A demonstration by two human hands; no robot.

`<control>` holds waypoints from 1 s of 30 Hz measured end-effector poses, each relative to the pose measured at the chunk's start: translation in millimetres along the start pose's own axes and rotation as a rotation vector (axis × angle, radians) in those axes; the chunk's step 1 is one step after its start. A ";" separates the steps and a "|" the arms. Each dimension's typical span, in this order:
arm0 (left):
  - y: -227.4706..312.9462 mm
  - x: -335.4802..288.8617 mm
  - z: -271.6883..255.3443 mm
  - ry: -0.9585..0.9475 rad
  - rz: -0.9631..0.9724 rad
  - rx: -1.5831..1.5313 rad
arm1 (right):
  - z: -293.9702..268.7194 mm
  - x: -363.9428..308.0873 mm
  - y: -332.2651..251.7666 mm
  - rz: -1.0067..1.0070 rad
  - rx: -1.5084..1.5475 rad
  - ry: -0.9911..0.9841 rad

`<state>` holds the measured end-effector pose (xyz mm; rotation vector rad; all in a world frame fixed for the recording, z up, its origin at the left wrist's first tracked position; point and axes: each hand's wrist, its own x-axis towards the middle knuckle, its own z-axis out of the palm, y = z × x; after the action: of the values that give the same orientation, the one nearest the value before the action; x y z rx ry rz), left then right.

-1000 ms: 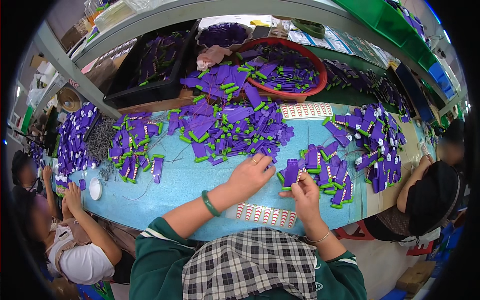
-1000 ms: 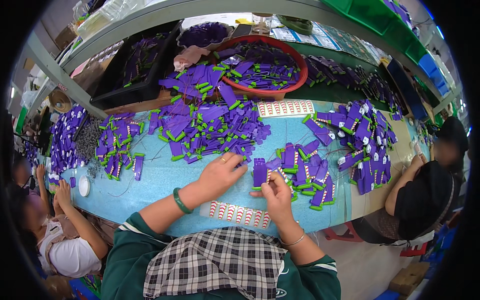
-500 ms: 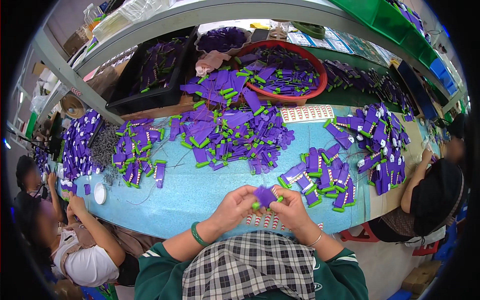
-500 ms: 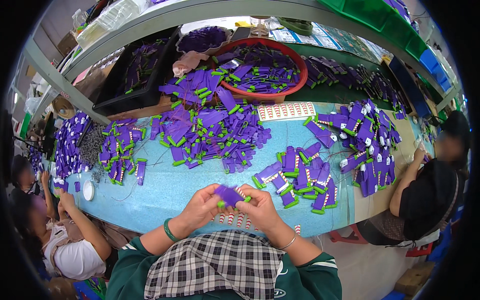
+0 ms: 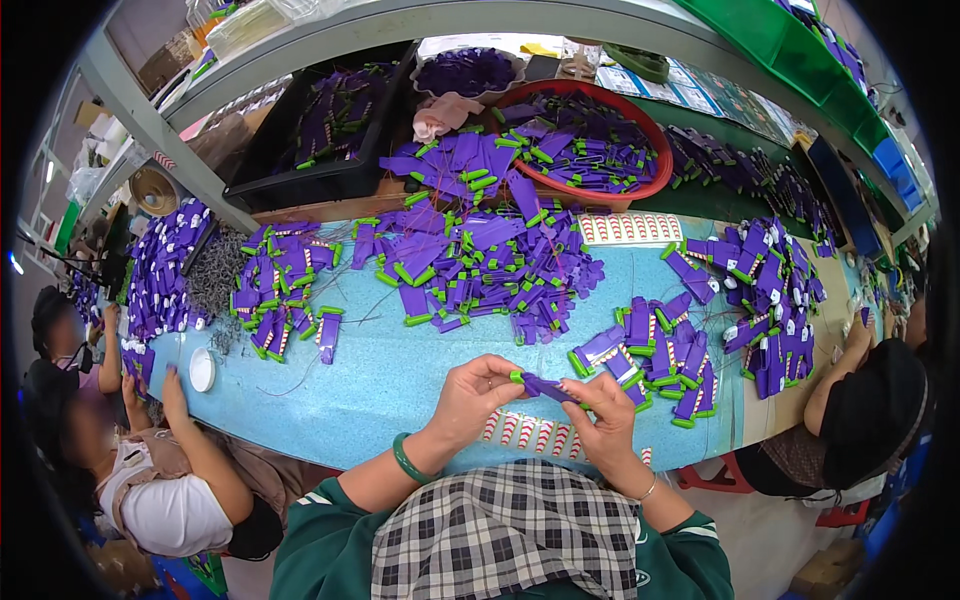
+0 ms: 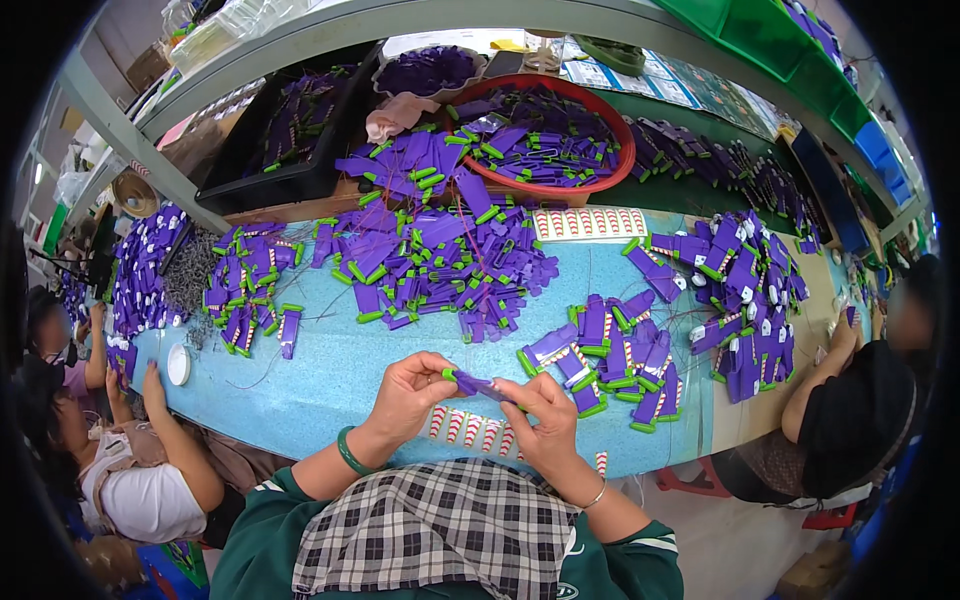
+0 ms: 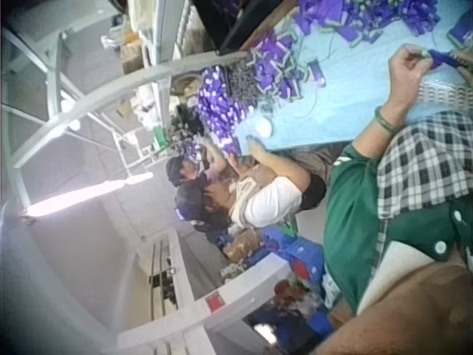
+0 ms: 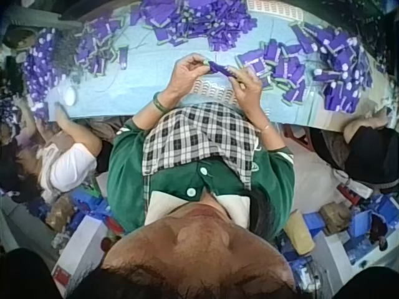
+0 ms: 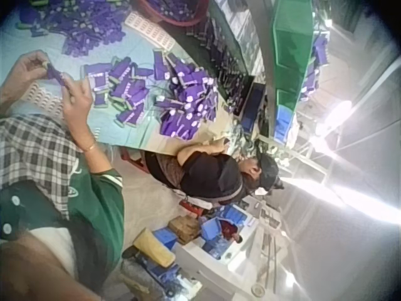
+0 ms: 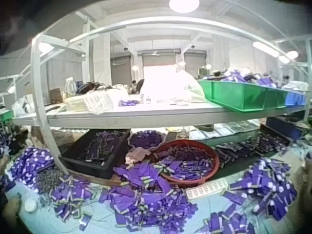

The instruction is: The person assembles small purple and green plastic components by hand. They pick up a purple piece, insert a green piece, and attach a small white and red striped item, repeating this process for multiple units on a blue table.

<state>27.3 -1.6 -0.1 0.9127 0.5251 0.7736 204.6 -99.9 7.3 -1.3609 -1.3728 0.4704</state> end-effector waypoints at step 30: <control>66.0 -15.3 -29.2 -0.153 -0.006 0.861 | 11.5 98.3 1.0 -0.290 -0.557 -0.596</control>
<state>-26.5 26.1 42.1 1.7469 0.7382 0.4488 219.9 -8.6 42.2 -1.4783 -2.2822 0.3153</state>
